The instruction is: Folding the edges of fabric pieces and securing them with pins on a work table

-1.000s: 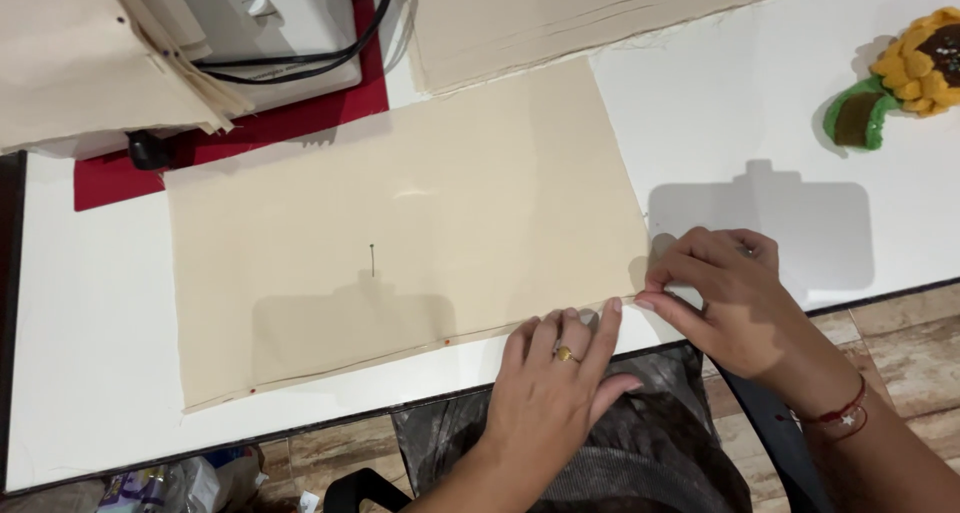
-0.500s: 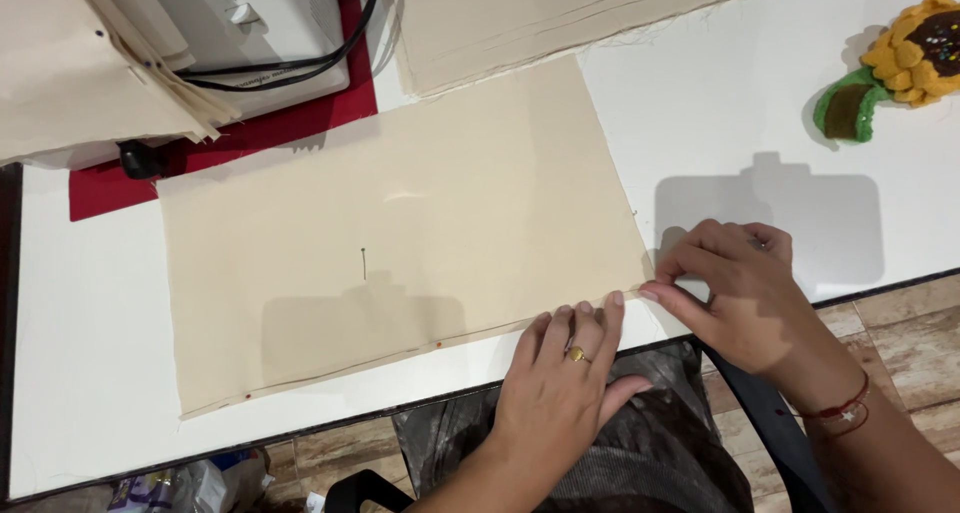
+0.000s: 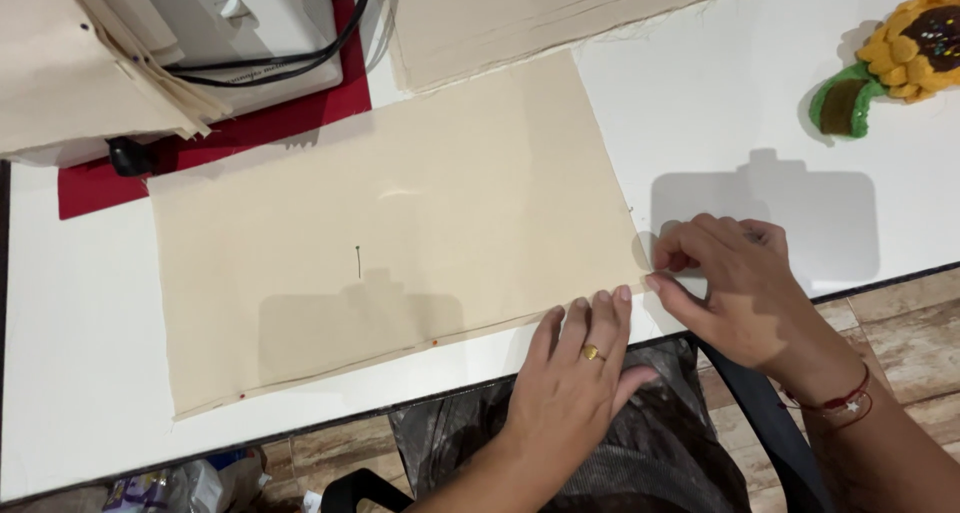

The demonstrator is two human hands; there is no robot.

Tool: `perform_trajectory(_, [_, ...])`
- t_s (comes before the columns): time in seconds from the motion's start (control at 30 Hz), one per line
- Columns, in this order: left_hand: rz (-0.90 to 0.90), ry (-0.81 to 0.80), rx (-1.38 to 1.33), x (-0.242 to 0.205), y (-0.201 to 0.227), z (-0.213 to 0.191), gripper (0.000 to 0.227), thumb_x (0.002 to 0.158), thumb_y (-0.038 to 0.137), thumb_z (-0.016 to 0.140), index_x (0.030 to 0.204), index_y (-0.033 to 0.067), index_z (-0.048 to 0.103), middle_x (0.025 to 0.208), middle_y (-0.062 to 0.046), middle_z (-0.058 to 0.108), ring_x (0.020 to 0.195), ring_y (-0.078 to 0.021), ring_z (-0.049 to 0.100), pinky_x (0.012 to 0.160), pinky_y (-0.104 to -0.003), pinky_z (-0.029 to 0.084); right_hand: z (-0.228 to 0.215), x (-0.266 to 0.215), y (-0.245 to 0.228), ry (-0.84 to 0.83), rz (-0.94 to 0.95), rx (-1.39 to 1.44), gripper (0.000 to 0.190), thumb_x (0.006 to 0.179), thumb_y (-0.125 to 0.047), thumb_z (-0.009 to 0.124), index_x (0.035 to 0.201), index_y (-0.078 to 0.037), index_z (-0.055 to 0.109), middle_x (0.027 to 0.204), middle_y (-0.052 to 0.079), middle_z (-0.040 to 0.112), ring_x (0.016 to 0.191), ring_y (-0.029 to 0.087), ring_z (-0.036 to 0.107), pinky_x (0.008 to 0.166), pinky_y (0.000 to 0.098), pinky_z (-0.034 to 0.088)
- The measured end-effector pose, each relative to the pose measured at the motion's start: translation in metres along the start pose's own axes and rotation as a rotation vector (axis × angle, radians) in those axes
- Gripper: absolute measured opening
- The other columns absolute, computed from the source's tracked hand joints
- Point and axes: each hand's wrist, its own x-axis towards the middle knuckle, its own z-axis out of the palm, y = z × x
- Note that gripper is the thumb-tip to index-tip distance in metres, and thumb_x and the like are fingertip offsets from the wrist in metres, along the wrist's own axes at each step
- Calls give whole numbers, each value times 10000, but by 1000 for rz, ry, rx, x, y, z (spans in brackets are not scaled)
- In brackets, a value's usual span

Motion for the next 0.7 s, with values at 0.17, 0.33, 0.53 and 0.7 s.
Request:
perform_trajectory(0.17, [-44,-3,-58,4,2,8,824,980,713,520,1524,95,523,1240,-83,633,1054,-228,585,897,-387,508,2,1,2,-16,3,-15,154,927,-358,600,1035,-252,627,902,-103,697,946,134,672,1010,426,322])
perform_trajectory(0.33, [-69,60,-75,5,3,7,769,959,700,589,1465,121,566,1207,-83,628,1042,-229,586,876,-376,492,-13,23,-5,-21,-116,15,131,924,-300,667,1021,-214,647,905,-75,696,813,132,671,942,393,388])
perform_trajectory(0.53, [-87,42,-114,-3,4,17,721,1000,581,599,1532,102,511,1150,-70,665,1035,-220,589,892,-362,485,-11,101,-94,-260,-360,96,225,974,-311,599,1107,-211,751,1090,-46,713,934,128,696,1016,408,475])
perform_trajectory(0.7, [-107,50,-164,-3,10,29,502,977,494,623,1361,171,654,1217,-55,659,1127,-246,560,954,-401,461,21,176,-173,-411,-684,107,267,1030,-245,528,1195,-158,719,1198,20,653,1081,213,632,937,395,478])
